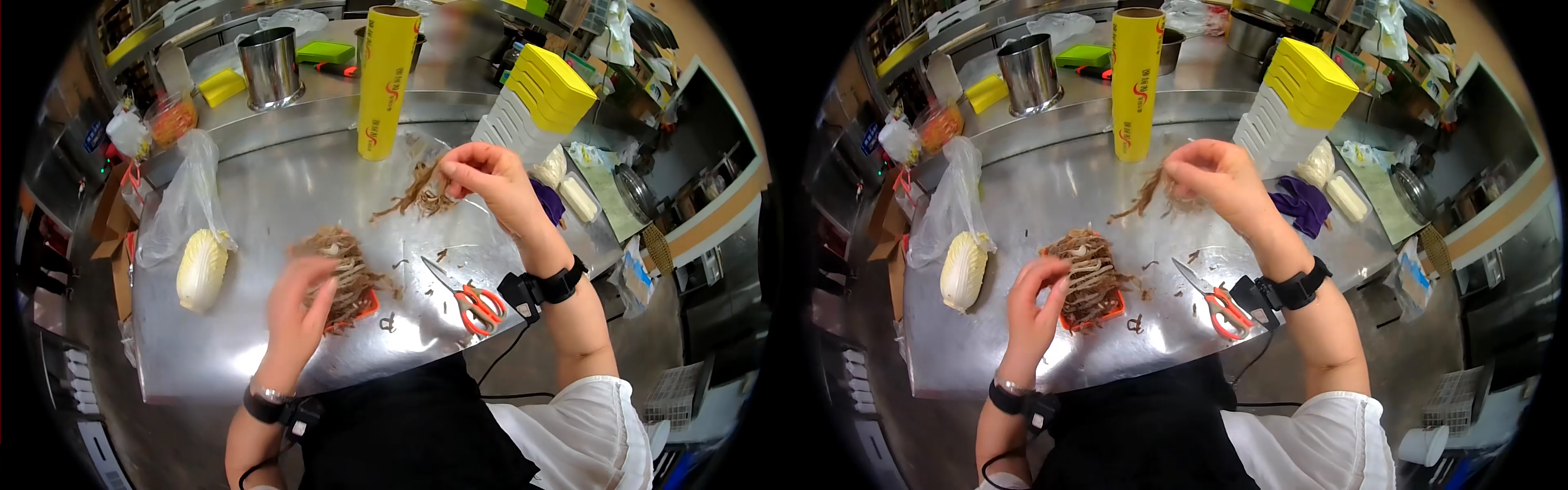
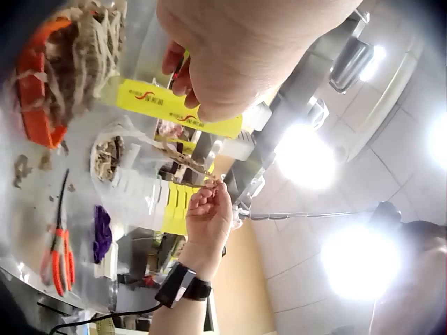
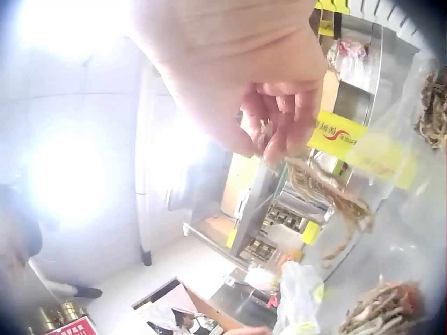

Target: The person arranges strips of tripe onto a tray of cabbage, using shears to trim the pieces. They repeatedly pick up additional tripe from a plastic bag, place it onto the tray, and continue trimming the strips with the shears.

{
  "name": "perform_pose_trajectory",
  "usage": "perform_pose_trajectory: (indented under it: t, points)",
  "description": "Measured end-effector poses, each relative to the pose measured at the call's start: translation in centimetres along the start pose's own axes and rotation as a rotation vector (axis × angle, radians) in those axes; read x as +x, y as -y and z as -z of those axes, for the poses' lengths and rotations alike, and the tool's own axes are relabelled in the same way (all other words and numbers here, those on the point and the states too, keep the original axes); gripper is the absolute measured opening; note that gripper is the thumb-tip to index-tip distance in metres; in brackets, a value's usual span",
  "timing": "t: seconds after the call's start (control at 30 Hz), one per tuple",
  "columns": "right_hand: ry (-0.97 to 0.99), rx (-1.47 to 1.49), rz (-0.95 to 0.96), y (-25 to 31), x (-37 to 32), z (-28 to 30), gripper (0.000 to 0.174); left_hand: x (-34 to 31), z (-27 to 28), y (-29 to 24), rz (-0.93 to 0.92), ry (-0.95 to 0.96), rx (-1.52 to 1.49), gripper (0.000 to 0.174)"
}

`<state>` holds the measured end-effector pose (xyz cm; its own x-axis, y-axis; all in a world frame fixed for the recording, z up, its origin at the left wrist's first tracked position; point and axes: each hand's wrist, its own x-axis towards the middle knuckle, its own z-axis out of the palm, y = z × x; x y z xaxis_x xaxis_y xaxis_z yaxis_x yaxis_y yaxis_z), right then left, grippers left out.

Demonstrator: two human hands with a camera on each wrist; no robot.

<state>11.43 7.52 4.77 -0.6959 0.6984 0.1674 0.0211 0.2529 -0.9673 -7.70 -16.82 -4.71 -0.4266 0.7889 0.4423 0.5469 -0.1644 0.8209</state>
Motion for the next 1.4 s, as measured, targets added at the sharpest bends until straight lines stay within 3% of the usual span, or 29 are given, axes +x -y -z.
perform_pose_trajectory:
  t: [0.13, 0.27, 0.4, 0.53, 0.67, 0.9, 1.1, 1.23, 1.33, 1.4]
  points:
    - [0.224, 0.026, -0.061, 2.2, -1.4, -1.8, 0.025, 4.4, -2.8, -0.4, 0.113, 0.074, -0.257, 0.029]
    - [0.323, -0.093, 0.049, 2.9, -2.2, -2.7, 0.028, 6.0, -5.7, -0.5, 0.24, 0.245, -0.628, 0.041]
    - [0.32, -0.239, 0.126, 3.1, -3.3, -2.7, 0.023, 3.4, -4.9, 0.3, 0.569, 0.474, -0.896, 0.036]
    - [0.283, -0.261, 0.133, 0.6, -4.7, -3.3, 0.02, -0.5, -1.5, -0.7, 0.684, 0.39, -0.856, 0.028]
    - [0.251, -0.313, 0.313, -4.1, -7.7, -5.6, 0.015, -4.0, 1.1, -1.2, 0.535, 0.24, -0.481, 0.01]
    - [0.313, -0.196, 0.16, -11.4, -12.3, -9.3, 0.01, -10.7, 1.5, 2.1, 0.507, 0.095, -0.209, 0.01]
    - [0.198, -0.125, 0.0, -12.9, -10.3, -10.5, 0.008, -8.2, 0.1, 4.0, 0.313, -0.031, 0.077, 0.011]
    - [0.197, -0.316, -0.011, -13.6, -9.1, -11.5, 0.011, -7.4, -0.8, 5.5, 0.224, -0.041, 0.238, 0.013]
    - [0.125, -0.416, 0.208, -14.2, -8.8, -12.1, 0.01, -6.8, -0.9, 5.6, 0.145, -0.032, 0.372, 0.015]
    - [0.129, -0.438, 0.203, -14.0, -8.8, -12.3, 0.01, -6.7, -0.9, 5.6, 0.126, -0.03, 0.432, 0.015]
